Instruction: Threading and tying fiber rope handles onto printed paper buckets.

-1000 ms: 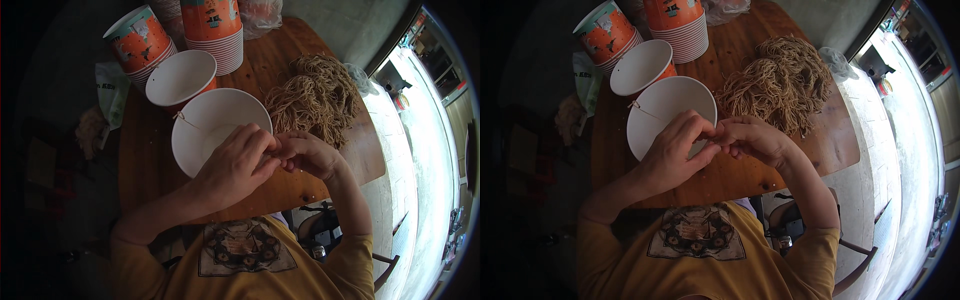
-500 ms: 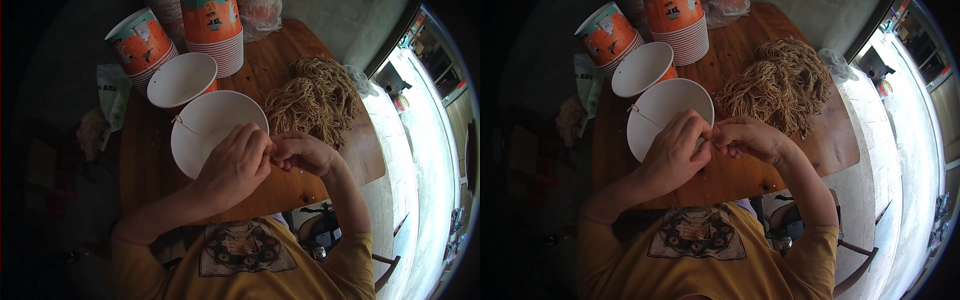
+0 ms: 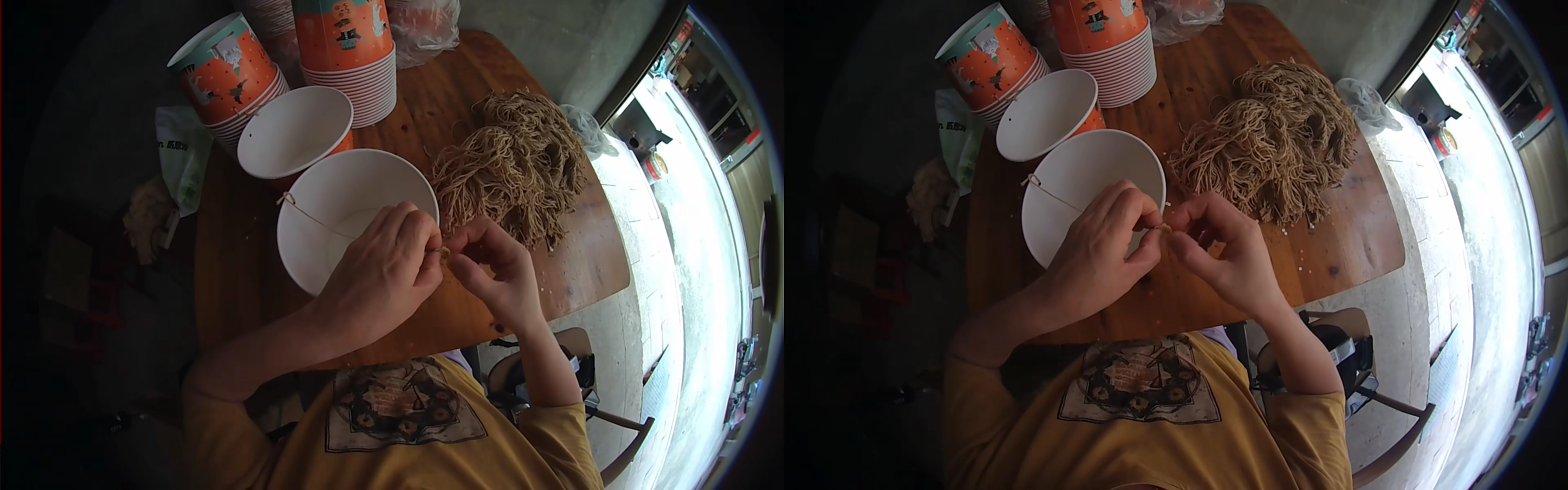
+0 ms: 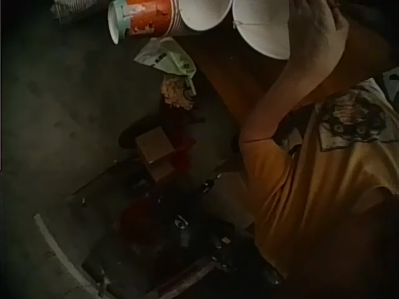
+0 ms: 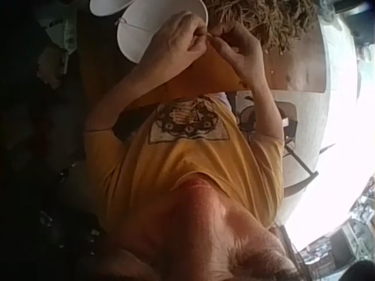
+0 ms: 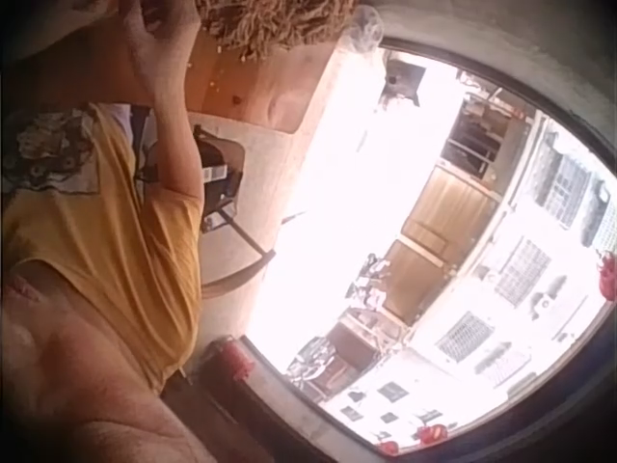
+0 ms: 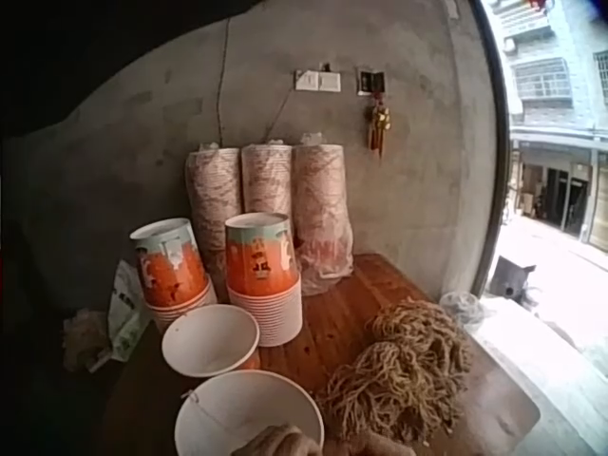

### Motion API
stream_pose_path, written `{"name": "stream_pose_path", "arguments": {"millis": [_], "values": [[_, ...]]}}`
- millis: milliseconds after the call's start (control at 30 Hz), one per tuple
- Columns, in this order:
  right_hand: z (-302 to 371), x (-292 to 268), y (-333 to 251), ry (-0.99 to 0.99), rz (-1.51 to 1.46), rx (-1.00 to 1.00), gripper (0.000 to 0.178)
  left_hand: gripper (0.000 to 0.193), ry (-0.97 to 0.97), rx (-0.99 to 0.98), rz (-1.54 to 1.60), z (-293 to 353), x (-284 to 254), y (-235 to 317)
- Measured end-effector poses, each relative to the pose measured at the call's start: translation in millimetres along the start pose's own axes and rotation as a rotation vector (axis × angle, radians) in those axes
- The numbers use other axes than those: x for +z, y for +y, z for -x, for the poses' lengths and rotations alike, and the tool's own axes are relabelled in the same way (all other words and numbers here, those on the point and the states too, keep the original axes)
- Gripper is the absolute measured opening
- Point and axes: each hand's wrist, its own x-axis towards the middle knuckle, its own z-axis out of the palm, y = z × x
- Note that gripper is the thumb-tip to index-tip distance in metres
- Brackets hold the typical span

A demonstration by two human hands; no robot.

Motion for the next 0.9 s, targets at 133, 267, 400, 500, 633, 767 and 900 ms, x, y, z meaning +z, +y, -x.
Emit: {"name": "stream_pose_path", "arguments": {"millis": [133,267,400,500,633,767,900], "values": [[-0.2,2.3,2.7,0.042,0.028,0.001,0.013,0.024,-0.043,-0.038,0.056,0.2,-1.0,-1.6],[-2.7,2.5,-1.8,0.066,-0.328,0.192,0.01,0.023,-0.048,-0.076,0.11,1.0,-1.0,-2.7],[0.2,7.4,5.4,0.066,-0.116,-0.022,0.008,0.022,-0.039,-0.064,0.108,1.2,0.1,-2.9],[-1.9,8.9,2.0,0.071,0.154,-0.08,0.007,0.023,-0.039,-0.073,0.112,1.4,-0.7,-3.4],[-4.9,8.2,3.4,0.081,-0.15,0.11,0.006,0.022,-0.057,-0.088,0.143,1.2,-1.8,-2.7],[-11.2,1.4,2.7,-0.01,-0.456,0.313,0.009,0.021,-0.078,-0.102,0.185,0.0,-3.0,-2.0],[-13.5,-1.2,1.1,-0.076,-0.63,0.444,0.009,0.019,-0.086,-0.128,0.198,-0.8,-5.5,-0.6]]}}
